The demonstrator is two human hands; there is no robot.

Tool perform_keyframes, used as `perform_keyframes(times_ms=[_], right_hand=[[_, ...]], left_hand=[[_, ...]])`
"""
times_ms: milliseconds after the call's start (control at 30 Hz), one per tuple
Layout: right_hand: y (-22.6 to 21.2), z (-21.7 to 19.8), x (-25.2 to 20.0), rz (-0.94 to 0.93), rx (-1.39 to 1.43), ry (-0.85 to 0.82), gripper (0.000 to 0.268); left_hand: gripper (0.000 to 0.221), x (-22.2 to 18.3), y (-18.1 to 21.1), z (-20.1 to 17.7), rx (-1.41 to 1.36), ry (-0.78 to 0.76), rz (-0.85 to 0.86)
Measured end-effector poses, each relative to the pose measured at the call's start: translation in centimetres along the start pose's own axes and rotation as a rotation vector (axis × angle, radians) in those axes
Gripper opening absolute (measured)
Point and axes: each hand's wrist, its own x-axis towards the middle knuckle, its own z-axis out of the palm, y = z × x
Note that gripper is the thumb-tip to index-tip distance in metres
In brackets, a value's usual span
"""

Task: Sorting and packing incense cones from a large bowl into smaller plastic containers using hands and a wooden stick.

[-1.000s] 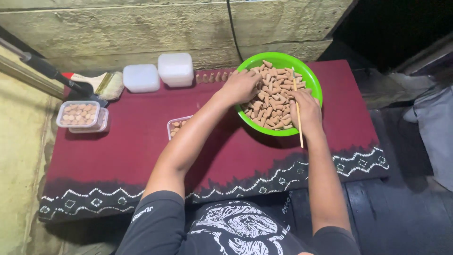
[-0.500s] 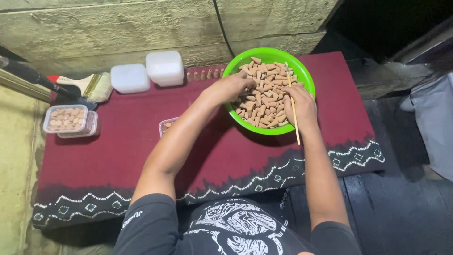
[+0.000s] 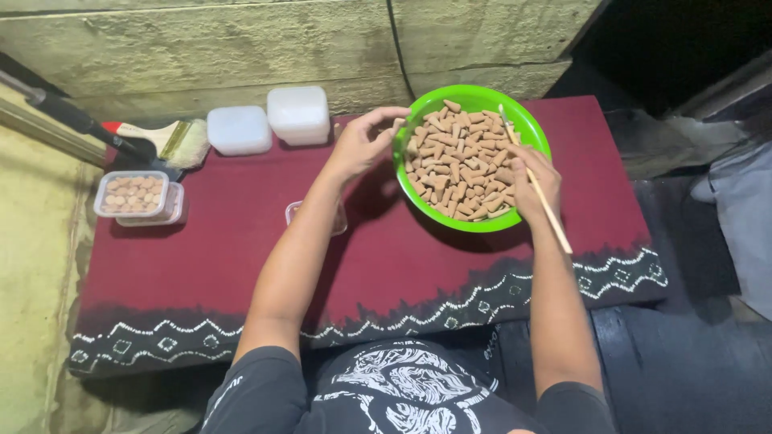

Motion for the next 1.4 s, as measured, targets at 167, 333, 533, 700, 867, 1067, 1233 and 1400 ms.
perform_keyframes(times_ms=[167, 333, 533, 700, 867, 1067, 1233, 1400], right_hand=[[-6.4, 1.2, 0.2, -0.072, 0.169, 0.113, 0.03], [-14.0, 8.2, -0.6, -0.248, 0.352, 0.058, 0.019], [-16.2, 18.0, -2.4, -0.22, 0.507, -0.09, 0.019], [-17.2, 20.8, -2.8, -0.22, 0.585, -0.028, 0.017], [-16.2, 21.3, -3.5, -0.264, 0.564, -0.069, 0.018], [-16.5, 20.5, -3.5, -0.345, 0.515, -0.047, 0.021], [-16.3, 20.4, -4.0, -0.413, 0.432, -0.075, 0.019], [-16.9, 19.9, -3.8, -0.487, 0.464, -0.015, 0.019]], left_hand=[[0.038, -5.5, -2.1, -4.9, -0.285, 0.201, -0.163], [0.038, -10.0, -3.1, -9.3, -0.326, 0.32, -0.206], [0.037, -13.6, -4.1, -12.3, -0.25, 0.337, -0.231], [0.038, -14.5, -4.5, -12.9, -0.293, 0.312, -0.168], [0.036, -14.4, -4.5, -13.1, -0.292, 0.288, -0.127], [0.035, -14.6, -4.3, -12.6, -0.263, 0.279, -0.119], [0.048, -14.4, -4.8, -12.6, -0.296, 0.253, -0.112], [0.039, -14.6, -6.3, -12.2, -0.304, 0.252, -0.13]])
